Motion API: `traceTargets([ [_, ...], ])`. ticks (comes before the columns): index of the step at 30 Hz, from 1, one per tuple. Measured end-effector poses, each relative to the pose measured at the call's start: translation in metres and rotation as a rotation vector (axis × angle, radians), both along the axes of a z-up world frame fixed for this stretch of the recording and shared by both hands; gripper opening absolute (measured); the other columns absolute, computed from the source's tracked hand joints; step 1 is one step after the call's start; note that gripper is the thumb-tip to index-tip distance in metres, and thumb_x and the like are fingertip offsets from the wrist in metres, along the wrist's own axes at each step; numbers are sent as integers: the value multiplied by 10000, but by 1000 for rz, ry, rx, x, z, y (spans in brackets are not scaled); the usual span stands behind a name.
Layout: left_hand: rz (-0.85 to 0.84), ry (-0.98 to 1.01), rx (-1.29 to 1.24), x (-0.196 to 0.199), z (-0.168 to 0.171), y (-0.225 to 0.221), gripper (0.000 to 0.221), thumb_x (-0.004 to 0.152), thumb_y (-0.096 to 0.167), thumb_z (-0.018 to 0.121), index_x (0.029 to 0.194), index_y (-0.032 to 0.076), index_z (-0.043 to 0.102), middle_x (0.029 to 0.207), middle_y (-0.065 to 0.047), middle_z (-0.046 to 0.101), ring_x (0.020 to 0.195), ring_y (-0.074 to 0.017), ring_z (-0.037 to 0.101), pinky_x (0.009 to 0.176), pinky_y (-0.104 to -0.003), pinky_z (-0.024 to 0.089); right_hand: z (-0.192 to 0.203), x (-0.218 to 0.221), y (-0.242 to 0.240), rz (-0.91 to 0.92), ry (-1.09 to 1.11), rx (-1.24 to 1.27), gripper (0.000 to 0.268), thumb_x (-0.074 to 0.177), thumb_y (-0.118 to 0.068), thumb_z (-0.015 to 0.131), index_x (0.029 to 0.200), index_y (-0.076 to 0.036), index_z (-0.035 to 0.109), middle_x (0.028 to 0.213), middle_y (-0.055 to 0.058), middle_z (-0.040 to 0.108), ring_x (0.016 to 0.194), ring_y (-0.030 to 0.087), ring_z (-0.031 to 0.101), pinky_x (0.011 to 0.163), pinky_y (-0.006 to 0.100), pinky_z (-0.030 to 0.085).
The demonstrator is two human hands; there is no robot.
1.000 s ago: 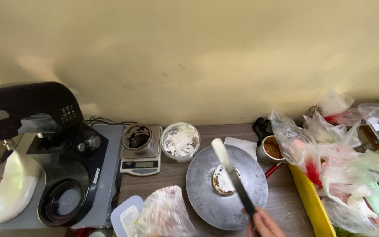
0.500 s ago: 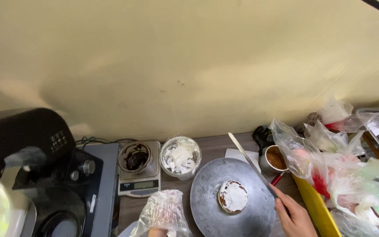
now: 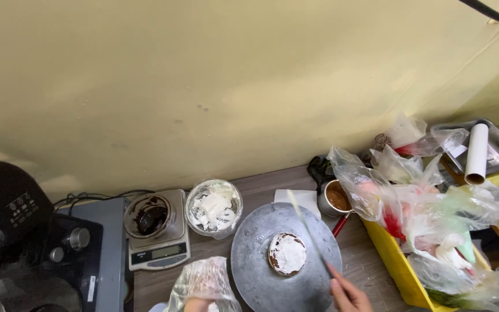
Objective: Applying cream icing to a small chocolate cake layer using a piping bag and a spatula on a turntable.
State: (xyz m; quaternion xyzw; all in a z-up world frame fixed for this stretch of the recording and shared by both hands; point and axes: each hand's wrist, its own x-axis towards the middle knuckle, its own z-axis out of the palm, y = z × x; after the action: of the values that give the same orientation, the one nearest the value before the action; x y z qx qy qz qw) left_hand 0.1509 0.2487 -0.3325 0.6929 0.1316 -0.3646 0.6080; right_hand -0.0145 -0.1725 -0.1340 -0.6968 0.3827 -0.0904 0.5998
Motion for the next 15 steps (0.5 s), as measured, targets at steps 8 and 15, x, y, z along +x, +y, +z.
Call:
traceTargets([
  [8,25,-46,90,123,6,-34,553,1043,555,605,895,23,582,647,-138,448,486,-205,384,421,-352,286,107,121,118,519,-19,-636,552,893,-243,667,1438,-223,582,898,158,622,729,309,679,677,420,564],
  [15,168,48,7,155,34,-57,377,917,522,657,841,153,676,641,-14,620,470,-116,406,435,-301,292,44,168,181,623,128,-671,603,970,-240,589,1523,-125,380,1046,252,566,797,450,652,718,536,544],
])
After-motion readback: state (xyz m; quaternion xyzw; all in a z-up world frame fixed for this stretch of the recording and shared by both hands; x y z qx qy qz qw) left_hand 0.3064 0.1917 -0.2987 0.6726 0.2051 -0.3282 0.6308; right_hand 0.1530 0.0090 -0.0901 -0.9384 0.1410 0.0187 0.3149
